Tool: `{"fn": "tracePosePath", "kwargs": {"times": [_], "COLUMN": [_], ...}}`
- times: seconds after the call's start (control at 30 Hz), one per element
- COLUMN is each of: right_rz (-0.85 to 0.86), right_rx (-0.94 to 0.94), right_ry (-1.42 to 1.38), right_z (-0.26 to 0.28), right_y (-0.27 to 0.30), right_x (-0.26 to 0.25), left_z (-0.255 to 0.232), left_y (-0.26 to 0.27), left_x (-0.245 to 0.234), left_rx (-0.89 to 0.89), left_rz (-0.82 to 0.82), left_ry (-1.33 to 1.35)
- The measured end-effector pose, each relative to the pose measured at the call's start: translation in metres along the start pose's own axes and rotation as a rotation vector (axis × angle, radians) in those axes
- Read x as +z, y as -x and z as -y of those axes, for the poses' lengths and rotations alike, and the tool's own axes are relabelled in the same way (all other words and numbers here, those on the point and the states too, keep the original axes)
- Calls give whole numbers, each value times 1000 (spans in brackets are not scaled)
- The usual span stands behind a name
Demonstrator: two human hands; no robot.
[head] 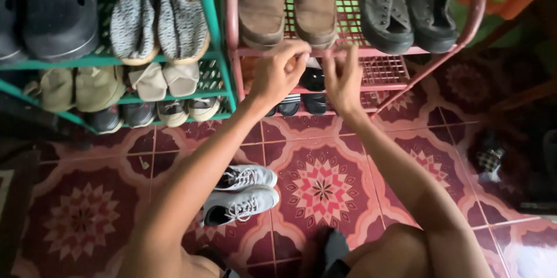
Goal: The person arranges multiple pairs of shoes on a multi-tier shoe rack. They pick up shoes from the floor and lower shelves, pair them, and place them neatly on the rack, ensuring consistent orientation.
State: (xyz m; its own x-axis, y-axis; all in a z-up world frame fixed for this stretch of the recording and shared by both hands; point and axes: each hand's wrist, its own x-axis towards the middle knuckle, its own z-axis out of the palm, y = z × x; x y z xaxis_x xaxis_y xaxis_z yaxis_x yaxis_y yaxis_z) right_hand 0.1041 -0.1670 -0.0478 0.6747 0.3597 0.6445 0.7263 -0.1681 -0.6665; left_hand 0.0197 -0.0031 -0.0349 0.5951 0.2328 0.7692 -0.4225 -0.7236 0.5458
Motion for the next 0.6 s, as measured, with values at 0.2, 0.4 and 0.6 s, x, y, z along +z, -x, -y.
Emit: {"fn": "tracePosePath", "kwargs": {"times": [0.2,0.4,0.6], "right_rz": [504,954,1065], "right_rx": [-102,-42,-335], "right_ry": [-4,-120,-131], "right_z": [-16,-51,-60], "right_y": [90,150,218], "right_x": [56,132,178], "left_z": [37,107,65], "left_y": [49,119,139], "left_x": [-57,-90,-145], "left_rx": [-621,-834,-794], "left_rz": [419,828,1387], "left_ry": [384,-1,-337]}}
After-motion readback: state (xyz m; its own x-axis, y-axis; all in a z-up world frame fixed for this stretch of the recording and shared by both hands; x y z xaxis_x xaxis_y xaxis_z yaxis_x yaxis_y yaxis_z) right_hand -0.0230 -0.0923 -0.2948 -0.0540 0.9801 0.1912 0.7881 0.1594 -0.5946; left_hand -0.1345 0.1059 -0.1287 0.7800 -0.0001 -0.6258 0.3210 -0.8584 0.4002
